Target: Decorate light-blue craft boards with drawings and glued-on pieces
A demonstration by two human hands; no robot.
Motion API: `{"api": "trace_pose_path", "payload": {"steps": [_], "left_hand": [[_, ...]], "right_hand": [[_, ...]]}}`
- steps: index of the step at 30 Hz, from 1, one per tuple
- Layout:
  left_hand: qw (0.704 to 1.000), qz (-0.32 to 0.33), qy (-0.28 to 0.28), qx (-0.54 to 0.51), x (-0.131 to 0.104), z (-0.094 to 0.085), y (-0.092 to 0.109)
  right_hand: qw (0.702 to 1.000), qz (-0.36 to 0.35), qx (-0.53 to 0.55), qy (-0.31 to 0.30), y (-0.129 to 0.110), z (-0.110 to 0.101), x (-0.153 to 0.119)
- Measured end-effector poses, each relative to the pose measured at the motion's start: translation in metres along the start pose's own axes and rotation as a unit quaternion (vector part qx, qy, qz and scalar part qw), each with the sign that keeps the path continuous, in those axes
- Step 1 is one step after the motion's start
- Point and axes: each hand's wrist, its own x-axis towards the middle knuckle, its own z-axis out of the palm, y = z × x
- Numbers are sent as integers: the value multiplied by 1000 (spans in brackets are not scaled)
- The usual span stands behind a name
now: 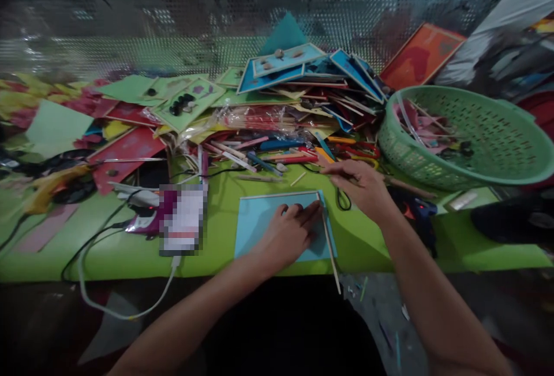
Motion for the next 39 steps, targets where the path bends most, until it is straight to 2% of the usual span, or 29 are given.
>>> {"api": "trace_pose_path", "payload": {"steps": [3,6,9,11,17,27,39], "left_hand": [[1000,-2,-6,-8,0,2,0],[1000,-3,-14,-8,-1,0,-1],[1000,-1,-19,-3,-1,-4,-1],[1000,0,-22,-1,-1,-5,-1],[1000,-1,-24,-7,-1,-5,-2],[1000,-3,-11,6,-2,-5,-1],[1000,-3,-1,3,-3,-2,-2]], "right_hand": [[988,64,139,-29,6,-5,-23],[978,93,186,-3,14,0,-34],[972,115,195,56,19,10,-33],[970,125,195,75,19,15,-30],[975,130,163,77,14,23,-23],[972,129,188,64,19,29,-24],[973,129,183,50,13,27,-23]]}}
